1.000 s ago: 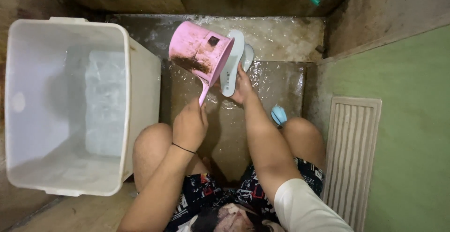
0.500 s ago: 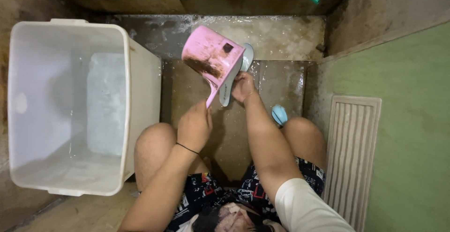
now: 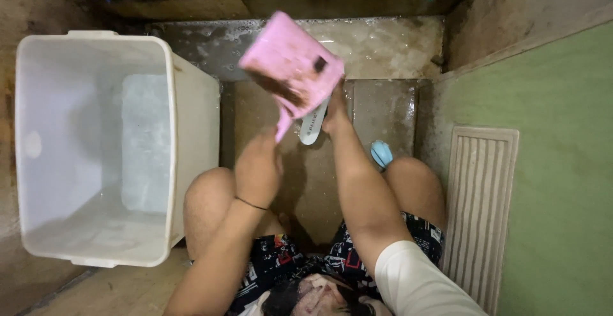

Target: Washing shoe insoles by hand using a water dipper and a scrubbing brush in a wash area.

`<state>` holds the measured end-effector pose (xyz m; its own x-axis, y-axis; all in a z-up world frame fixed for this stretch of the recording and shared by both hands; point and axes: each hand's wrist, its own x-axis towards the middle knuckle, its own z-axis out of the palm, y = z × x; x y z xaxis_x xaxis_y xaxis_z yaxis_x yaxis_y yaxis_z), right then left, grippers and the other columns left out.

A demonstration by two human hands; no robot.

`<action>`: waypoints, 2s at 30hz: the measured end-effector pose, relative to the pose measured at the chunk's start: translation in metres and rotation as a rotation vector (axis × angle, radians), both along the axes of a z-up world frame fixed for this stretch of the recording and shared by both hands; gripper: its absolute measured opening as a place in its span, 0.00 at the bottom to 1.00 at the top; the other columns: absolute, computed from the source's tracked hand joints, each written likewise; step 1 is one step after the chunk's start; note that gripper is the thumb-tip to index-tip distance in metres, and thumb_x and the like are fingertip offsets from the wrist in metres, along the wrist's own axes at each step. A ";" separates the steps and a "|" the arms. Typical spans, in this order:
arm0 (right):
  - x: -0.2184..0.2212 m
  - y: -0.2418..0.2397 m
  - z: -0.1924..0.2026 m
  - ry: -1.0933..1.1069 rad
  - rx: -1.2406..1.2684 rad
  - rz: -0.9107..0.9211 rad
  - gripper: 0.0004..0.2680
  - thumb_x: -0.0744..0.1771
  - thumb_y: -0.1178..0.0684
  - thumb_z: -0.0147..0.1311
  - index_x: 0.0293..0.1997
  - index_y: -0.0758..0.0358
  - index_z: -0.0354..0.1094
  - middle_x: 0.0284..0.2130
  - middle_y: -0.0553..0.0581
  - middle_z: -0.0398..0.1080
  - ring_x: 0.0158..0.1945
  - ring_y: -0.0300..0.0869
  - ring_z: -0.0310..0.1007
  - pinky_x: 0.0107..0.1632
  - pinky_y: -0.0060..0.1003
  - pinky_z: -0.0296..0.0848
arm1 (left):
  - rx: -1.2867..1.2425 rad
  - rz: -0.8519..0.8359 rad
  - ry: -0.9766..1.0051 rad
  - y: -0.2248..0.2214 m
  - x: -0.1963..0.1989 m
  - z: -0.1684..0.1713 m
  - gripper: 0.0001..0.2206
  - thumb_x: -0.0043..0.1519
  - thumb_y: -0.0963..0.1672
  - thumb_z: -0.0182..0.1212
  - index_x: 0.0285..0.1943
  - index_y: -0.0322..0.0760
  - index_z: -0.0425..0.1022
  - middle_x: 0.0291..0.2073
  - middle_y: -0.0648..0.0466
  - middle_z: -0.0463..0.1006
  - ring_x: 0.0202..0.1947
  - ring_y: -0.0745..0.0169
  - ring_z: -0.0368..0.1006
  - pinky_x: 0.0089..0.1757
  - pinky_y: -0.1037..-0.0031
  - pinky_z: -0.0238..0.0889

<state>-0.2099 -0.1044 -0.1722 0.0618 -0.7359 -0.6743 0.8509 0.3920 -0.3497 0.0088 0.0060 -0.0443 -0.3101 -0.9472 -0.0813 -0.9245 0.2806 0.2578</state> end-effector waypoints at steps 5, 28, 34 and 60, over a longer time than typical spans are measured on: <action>-0.007 -0.001 -0.034 0.063 0.027 -0.025 0.27 0.72 0.15 0.39 0.39 0.53 0.59 0.21 0.41 0.50 0.18 0.34 0.54 0.22 0.30 0.60 | -0.198 0.188 0.191 -0.022 0.050 0.066 0.21 0.70 0.35 0.64 0.74 0.24 0.79 0.50 0.30 0.83 0.53 0.23 0.82 0.56 0.45 0.75; -0.006 0.005 -0.025 0.189 0.015 0.239 0.31 0.70 0.36 0.63 0.86 0.36 0.57 0.48 0.65 0.83 0.37 0.53 0.85 0.31 0.52 0.83 | 0.824 1.058 -0.216 -0.026 0.346 -0.070 0.22 0.71 0.38 0.50 0.70 0.14 0.80 0.49 0.30 0.87 0.37 0.35 0.84 0.37 0.50 0.74; -0.006 0.006 -0.039 0.085 0.089 0.407 0.33 0.59 0.19 0.64 0.61 0.52 0.67 0.35 0.55 0.71 0.39 0.46 0.78 0.53 0.77 0.87 | 0.983 0.921 -0.173 -0.050 0.261 -0.014 0.23 0.65 0.50 0.72 0.61 0.27 0.88 0.57 0.38 0.89 0.56 0.38 0.80 0.59 0.48 0.72; -0.012 -0.003 -0.035 0.026 0.091 0.047 0.31 0.68 0.16 0.44 0.43 0.61 0.71 0.47 0.68 0.85 0.52 0.56 0.89 0.47 0.47 0.85 | 0.524 0.838 1.340 -0.026 0.194 0.208 0.11 0.84 0.52 0.56 0.52 0.49 0.74 0.24 0.72 0.57 0.19 0.85 0.48 0.19 0.90 0.36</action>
<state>-0.2222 -0.1073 -0.2075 0.0759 -0.6680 -0.7403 0.8221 0.4621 -0.3327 0.2031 -0.0199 0.1641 0.1283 -0.8342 -0.5364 0.1753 -0.5133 0.8401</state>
